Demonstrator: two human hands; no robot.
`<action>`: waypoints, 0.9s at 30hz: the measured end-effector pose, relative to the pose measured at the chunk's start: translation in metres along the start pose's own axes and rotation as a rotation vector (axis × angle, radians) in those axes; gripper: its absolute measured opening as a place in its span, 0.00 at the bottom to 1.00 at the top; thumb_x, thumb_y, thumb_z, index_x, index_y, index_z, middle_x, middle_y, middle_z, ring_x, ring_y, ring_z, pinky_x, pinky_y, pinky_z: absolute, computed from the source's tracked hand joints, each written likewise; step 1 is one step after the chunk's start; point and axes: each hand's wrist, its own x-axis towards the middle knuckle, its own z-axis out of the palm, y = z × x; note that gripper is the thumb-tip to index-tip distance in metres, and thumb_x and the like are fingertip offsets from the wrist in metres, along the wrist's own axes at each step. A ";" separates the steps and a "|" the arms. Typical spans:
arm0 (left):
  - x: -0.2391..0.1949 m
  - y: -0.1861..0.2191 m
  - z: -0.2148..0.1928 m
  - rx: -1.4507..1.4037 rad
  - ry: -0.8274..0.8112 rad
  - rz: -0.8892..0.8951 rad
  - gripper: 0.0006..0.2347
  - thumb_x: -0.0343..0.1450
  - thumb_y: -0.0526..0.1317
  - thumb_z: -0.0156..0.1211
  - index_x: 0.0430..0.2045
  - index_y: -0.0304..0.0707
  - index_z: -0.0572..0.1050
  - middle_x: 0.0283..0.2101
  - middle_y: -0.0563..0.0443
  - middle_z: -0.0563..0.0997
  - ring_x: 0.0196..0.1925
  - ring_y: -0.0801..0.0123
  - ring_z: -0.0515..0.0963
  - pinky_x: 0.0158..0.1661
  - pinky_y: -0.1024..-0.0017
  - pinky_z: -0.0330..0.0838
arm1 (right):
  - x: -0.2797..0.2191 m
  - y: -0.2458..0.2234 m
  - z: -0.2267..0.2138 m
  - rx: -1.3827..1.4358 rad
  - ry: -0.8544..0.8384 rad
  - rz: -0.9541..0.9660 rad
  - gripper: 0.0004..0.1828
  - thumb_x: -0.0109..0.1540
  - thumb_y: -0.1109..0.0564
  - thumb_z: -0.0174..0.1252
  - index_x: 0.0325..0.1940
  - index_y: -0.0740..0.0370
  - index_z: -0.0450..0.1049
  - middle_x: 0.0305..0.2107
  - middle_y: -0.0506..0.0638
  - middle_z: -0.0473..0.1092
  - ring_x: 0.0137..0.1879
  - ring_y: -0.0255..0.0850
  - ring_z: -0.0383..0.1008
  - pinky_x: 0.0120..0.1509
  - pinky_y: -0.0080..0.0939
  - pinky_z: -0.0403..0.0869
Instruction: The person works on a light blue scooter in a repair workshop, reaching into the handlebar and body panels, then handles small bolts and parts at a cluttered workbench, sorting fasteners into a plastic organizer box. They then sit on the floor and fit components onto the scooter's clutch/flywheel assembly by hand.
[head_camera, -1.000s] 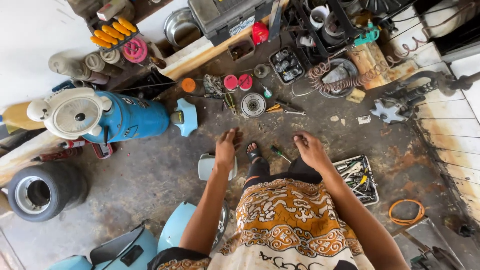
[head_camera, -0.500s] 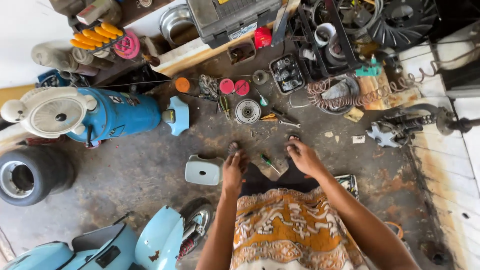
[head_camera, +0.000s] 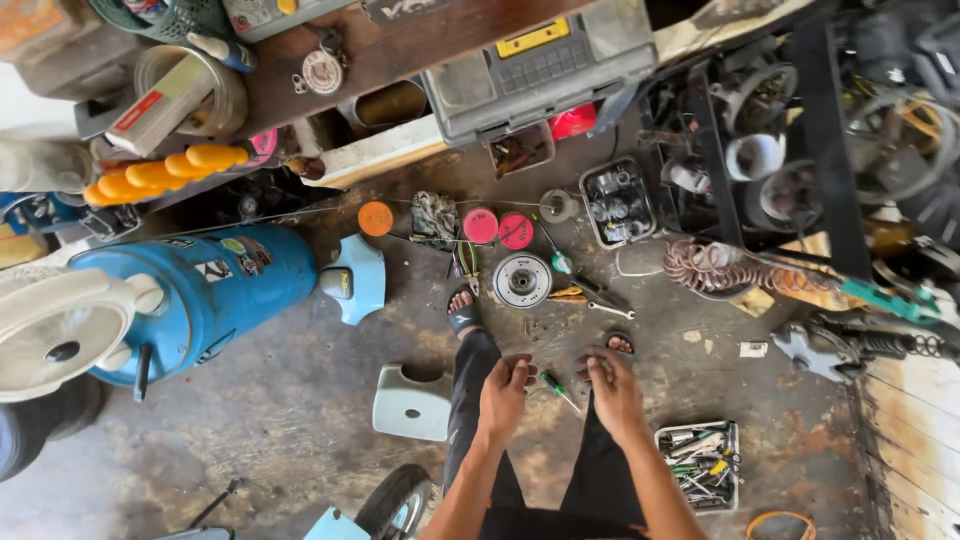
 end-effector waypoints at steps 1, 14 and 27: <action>0.003 0.010 -0.006 -0.001 -0.003 -0.014 0.12 0.76 0.45 0.55 0.48 0.43 0.81 0.39 0.48 0.86 0.42 0.70 0.86 0.42 0.74 0.78 | 0.001 -0.017 0.012 -0.006 0.001 0.013 0.15 0.69 0.56 0.50 0.56 0.63 0.77 0.40 0.63 0.80 0.44 0.51 0.83 0.48 0.48 0.81; 0.050 0.052 -0.043 -0.265 -0.012 -0.221 0.12 0.77 0.39 0.49 0.49 0.32 0.78 0.41 0.47 0.84 0.39 0.68 0.82 0.41 0.73 0.72 | 0.025 -0.060 0.113 0.132 -0.101 0.202 0.16 0.67 0.61 0.51 0.56 0.70 0.75 0.40 0.56 0.78 0.42 0.42 0.80 0.47 0.39 0.78; 0.076 0.063 -0.052 -0.225 -0.026 -0.248 0.13 0.77 0.40 0.49 0.49 0.32 0.78 0.41 0.48 0.82 0.40 0.70 0.79 0.42 0.73 0.71 | 0.045 -0.062 0.114 0.079 -0.080 0.254 0.16 0.67 0.59 0.52 0.56 0.70 0.75 0.38 0.57 0.79 0.42 0.43 0.81 0.46 0.39 0.78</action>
